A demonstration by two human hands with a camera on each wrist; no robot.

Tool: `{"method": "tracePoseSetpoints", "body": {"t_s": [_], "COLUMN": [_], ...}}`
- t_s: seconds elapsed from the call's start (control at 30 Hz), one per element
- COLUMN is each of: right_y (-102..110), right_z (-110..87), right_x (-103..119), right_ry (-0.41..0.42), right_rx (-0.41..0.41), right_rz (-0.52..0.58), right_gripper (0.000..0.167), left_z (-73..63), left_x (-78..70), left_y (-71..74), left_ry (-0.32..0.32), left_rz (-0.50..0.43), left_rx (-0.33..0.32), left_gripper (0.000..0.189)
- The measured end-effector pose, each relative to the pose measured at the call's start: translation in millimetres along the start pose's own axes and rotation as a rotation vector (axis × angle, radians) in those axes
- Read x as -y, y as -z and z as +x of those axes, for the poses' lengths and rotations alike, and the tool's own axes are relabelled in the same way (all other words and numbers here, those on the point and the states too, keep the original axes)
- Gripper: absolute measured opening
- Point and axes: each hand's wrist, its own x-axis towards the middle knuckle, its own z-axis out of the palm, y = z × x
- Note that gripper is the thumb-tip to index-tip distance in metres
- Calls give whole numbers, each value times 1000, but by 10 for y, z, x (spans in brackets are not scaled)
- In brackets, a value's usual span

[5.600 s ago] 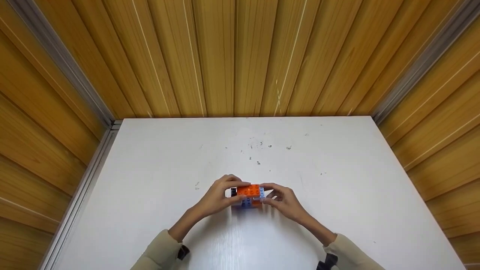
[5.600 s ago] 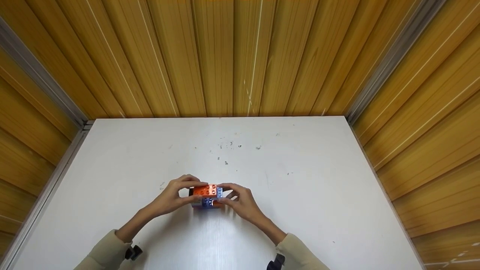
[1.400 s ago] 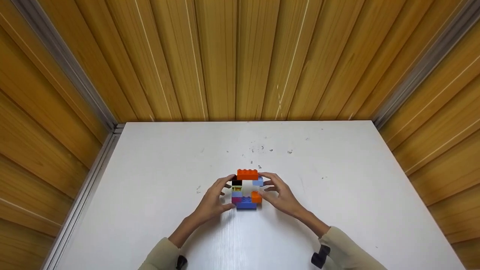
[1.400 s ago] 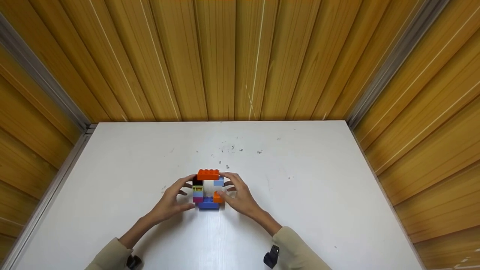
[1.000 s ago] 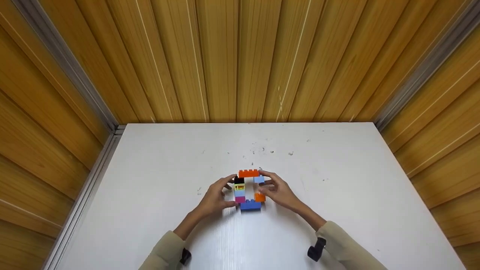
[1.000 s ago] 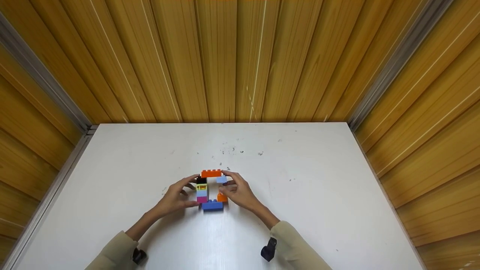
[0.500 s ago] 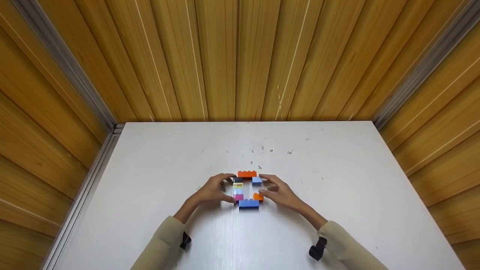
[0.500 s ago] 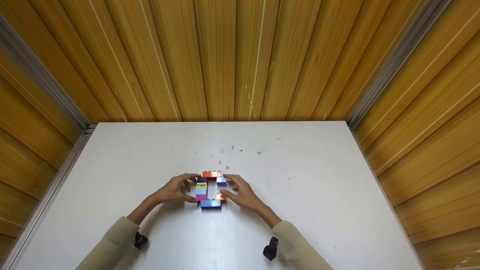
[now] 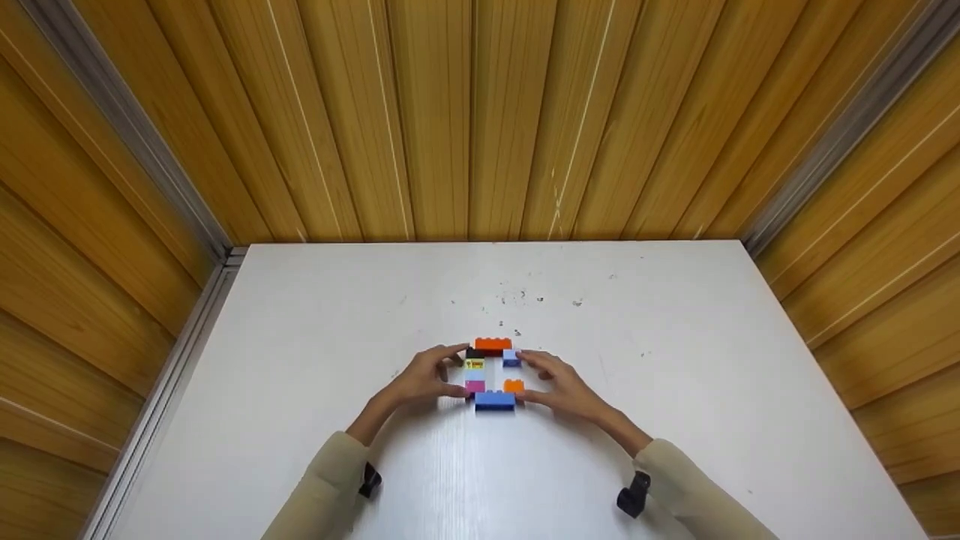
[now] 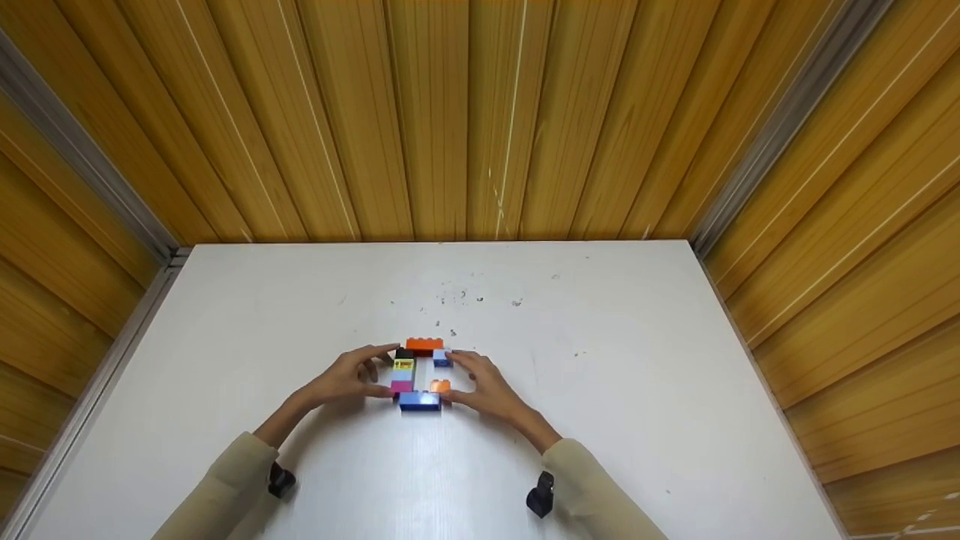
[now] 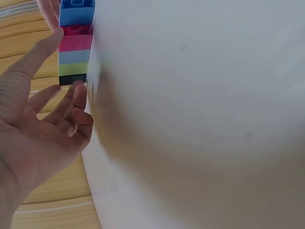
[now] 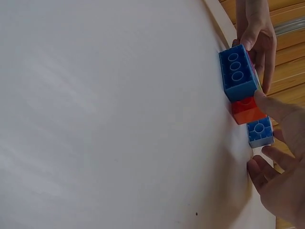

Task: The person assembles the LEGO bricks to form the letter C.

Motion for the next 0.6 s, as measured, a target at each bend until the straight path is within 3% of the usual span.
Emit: {"method": "tracePoseSetpoints", "body": {"t_s": [0.23,0.47,0.6], "right_y": [114,163,248], "right_z": [167,476,586], "right_x": [-36,12,19], "right_ry": [-42,-85,-98], "right_rx": [-11,85,107], "right_rz": [-10,-19,-52], "right_gripper": [67,68,66], "left_z": [141,194,326], "left_x": [-3,60,71], "left_y": [-10,110,142], "left_ry": [-49,65,108], "left_rz": [-1,-25,-51], "left_rx": [-77,-123,-127], "left_gripper": [69,68,69]}}
